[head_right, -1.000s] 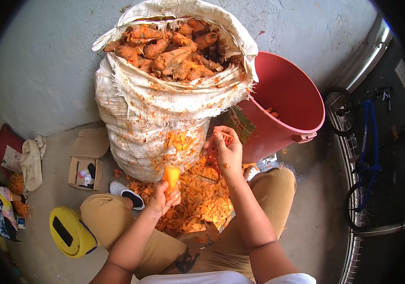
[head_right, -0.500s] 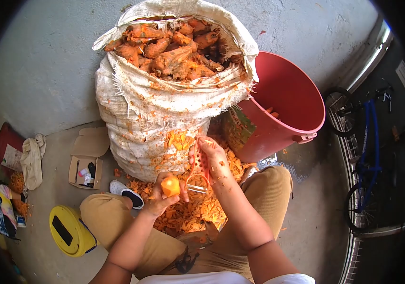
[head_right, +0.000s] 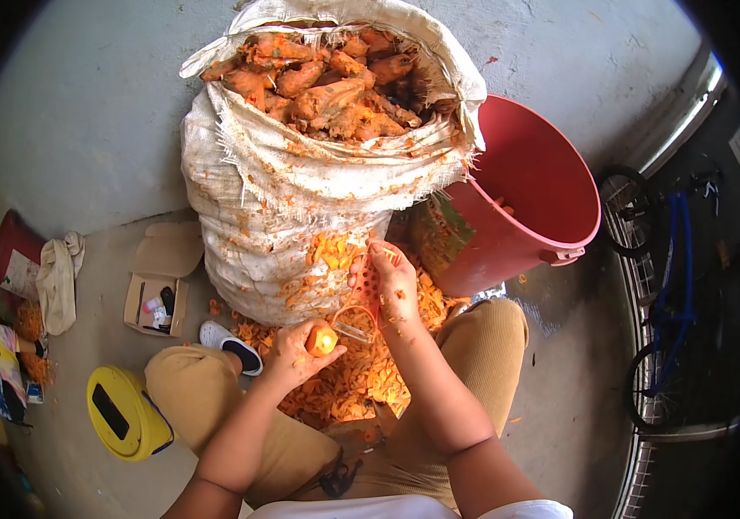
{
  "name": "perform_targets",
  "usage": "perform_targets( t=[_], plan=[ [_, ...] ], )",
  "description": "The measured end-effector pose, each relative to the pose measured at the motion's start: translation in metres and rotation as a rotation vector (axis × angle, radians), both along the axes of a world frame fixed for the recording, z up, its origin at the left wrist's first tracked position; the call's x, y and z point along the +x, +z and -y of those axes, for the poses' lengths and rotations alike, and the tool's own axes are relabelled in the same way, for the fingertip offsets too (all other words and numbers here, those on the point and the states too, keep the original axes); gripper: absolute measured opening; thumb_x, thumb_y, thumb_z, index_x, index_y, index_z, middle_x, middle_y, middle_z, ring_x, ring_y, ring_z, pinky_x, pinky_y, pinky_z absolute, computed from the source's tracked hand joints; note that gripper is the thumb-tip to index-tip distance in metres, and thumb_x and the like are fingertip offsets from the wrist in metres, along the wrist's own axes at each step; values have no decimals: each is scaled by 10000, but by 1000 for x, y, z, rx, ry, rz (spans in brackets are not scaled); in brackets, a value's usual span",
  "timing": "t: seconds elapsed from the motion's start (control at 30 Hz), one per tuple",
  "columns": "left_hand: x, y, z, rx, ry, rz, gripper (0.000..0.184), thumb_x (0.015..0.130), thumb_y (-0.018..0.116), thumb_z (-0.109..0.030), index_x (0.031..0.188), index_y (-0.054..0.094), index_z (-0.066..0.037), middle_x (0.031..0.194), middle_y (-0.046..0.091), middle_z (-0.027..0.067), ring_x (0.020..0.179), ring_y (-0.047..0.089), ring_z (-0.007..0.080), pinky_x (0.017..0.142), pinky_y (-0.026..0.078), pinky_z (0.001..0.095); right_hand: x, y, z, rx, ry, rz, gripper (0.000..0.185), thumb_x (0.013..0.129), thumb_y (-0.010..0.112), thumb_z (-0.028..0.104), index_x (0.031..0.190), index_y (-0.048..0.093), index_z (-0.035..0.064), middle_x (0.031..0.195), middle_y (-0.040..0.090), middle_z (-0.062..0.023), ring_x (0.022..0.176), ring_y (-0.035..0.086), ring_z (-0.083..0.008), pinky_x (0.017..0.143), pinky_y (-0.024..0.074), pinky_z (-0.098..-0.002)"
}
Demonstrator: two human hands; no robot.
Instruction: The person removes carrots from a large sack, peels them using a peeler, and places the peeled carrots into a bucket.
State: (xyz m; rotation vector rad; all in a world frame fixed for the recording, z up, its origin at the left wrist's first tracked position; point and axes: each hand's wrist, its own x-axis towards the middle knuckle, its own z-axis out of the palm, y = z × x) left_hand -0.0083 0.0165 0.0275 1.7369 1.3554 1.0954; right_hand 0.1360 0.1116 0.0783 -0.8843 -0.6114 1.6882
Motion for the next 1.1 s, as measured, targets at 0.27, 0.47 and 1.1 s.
perform_targets(
  t=[0.27, 0.47, 1.1],
  plan=[
    [-2, 5, -1, 130, 62, -106, 272, 598, 696, -153, 793, 535, -52, 669, 556, 120, 594, 555, 309, 532, 452, 355, -32, 9, 31, 243, -17, 43, 211, 872, 449, 166, 1009, 417, 9, 631, 547, -99, 492, 518, -147, 454, 443, -245],
    [-11, 22, 5, 298, 14, -160, 312, 550, 687, -104, 816, 530, -66, 678, 565, 91, 584, 561, 279, 524, 448, 336, 24, -22, -29, 237, -332, -7, 206, 857, 481, 186, 970, 461, 15, 626, 545, -77, 474, 514, -140, 432, 452, -231],
    [-6, 13, -3, 595, 119, -330, 191, 676, 665, -117, 747, 493, -69, 659, 545, 74, 530, 532, 223, 461, 421, 314, 19, 10, -8, 183, -155, 89, 179, 867, 450, 151, 988, 454, 19, 631, 543, -97, 500, 529, -169, 445, 435, -249]
  ],
)
